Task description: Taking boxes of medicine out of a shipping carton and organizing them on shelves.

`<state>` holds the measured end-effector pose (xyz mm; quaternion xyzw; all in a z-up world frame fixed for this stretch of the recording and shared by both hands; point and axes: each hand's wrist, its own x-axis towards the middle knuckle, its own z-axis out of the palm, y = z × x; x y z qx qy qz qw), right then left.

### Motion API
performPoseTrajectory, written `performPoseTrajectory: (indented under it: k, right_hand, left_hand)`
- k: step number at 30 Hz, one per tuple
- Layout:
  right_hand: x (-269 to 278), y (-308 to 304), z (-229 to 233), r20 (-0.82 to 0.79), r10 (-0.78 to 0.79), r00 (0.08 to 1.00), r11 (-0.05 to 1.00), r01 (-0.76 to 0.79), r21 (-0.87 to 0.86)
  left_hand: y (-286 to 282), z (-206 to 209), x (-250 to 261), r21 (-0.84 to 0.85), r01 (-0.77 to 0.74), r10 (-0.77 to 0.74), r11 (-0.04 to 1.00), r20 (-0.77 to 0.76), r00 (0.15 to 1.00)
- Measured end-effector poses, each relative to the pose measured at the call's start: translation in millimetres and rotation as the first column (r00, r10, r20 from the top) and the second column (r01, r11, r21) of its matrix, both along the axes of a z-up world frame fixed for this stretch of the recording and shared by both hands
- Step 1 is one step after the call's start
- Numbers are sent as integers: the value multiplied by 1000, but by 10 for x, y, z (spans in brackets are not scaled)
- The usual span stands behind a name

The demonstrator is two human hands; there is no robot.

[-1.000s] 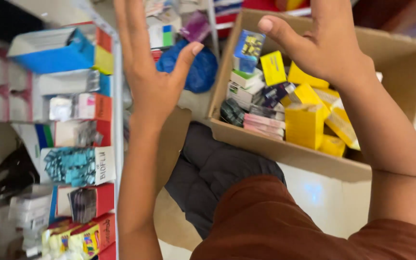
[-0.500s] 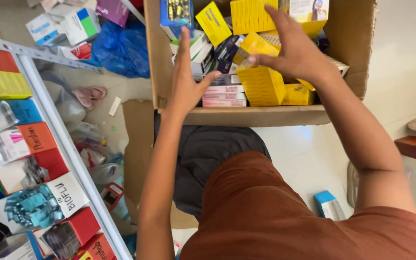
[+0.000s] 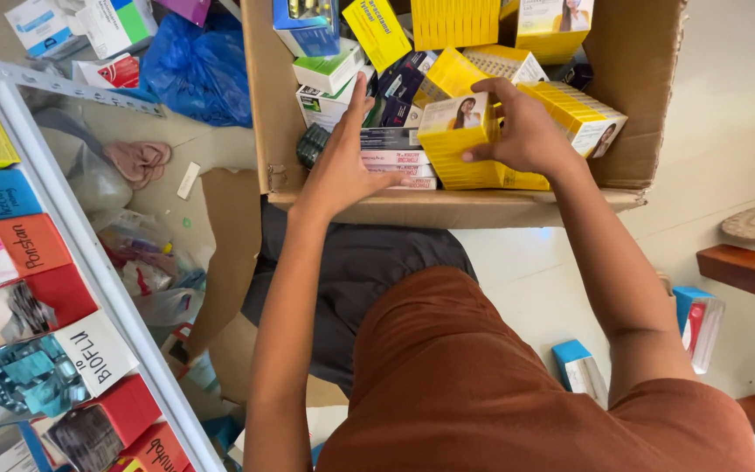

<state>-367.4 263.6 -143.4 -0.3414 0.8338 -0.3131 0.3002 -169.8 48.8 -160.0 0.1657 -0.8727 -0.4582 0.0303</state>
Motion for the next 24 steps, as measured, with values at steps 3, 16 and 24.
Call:
performPoseTrajectory:
  k: [3,16,24]
  right_hand:
    - [33,41,4,134,22,991,998,-13,-67]
    - [293,-42,819,185,223,957,897,-128,-422]
    - [488,-363,1151,211,315,925,843,-170,-510]
  left_hand:
    - [109,68,-10,13,18,-17,1000,-45,999]
    - [429,218,86,166,54,-17,985,-216,976]
    - [173,798,481,92,-136,162,986,-417,895]
